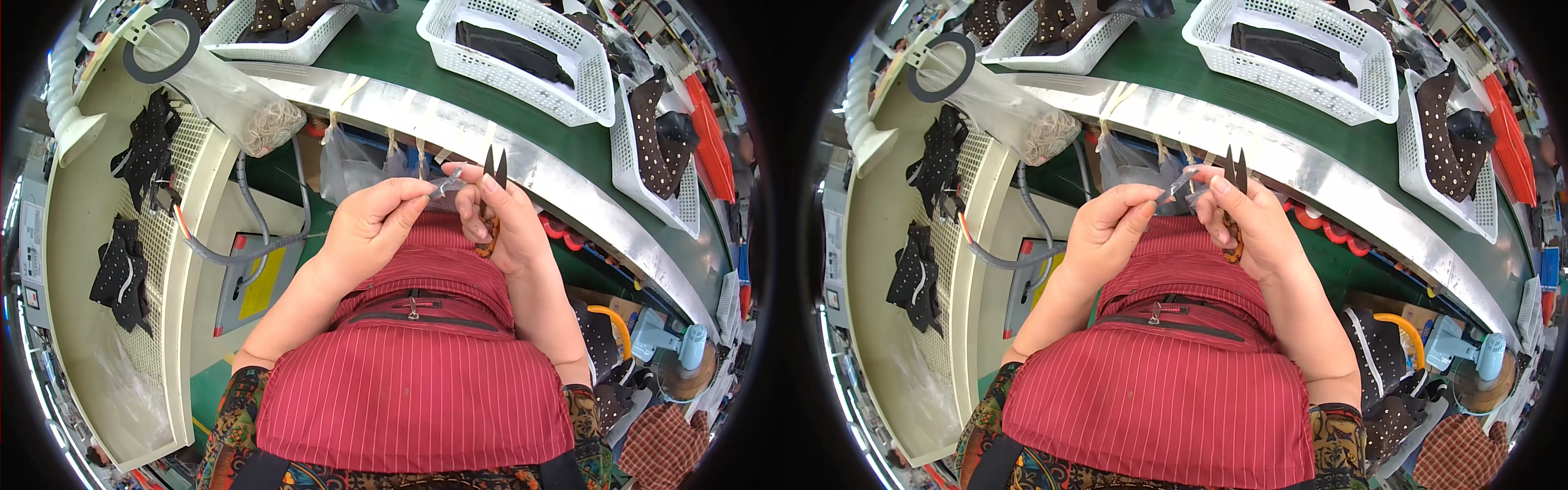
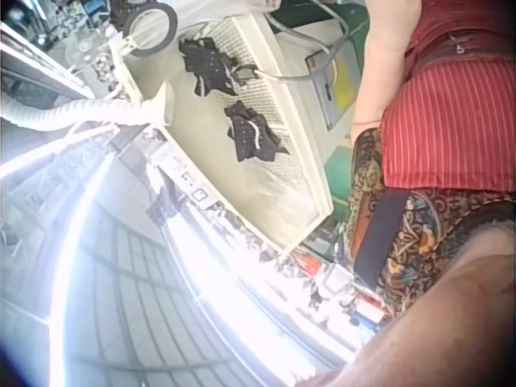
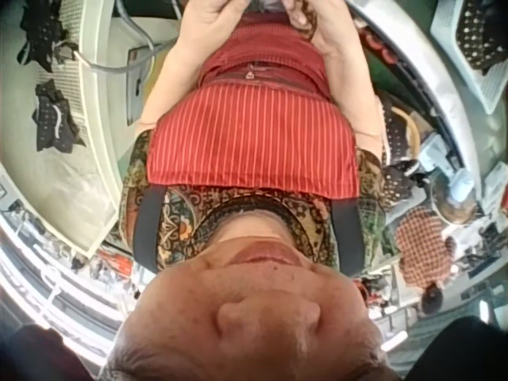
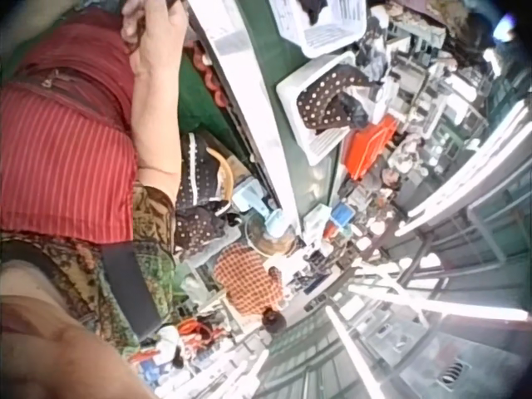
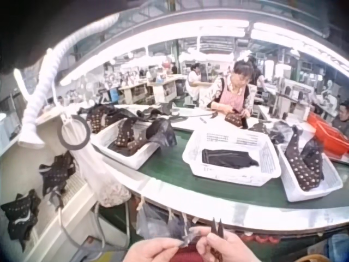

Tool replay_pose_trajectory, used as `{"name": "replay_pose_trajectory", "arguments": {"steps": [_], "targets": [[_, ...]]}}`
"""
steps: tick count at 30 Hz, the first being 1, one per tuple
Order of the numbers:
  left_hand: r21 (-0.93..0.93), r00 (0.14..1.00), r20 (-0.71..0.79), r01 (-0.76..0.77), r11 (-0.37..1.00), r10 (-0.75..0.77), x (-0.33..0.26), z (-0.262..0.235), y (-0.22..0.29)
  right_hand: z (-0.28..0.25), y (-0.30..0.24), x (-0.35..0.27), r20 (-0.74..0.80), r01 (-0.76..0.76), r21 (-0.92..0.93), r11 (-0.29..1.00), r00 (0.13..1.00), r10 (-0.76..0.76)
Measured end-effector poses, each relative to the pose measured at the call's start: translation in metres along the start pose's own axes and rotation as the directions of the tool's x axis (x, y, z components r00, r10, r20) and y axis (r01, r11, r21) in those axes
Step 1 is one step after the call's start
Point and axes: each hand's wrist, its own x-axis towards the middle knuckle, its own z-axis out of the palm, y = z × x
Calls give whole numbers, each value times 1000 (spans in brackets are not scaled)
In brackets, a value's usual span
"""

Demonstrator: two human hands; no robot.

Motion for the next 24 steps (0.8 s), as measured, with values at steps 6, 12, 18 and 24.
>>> {"name": "replay_pose_trajectory", "arguments": {"steps": [6,12,18,24], "targets": [[237,992,109,-80,968,55,-5,3,-3,0,2,5,-96,89,16,996,992,-87],[7,949,263,178,984,-173,-2,3,-5,7,5,-2,-107,176,-210,962,974,-202],[-382,901,257,427,819,-350,3,12,-3,16,4,-6,-39,272,-440,856,947,-320],[-220,897,147,440,870,-417,1,10,4,11,13,-5,-65,332,-571,751,893,-444]]}}
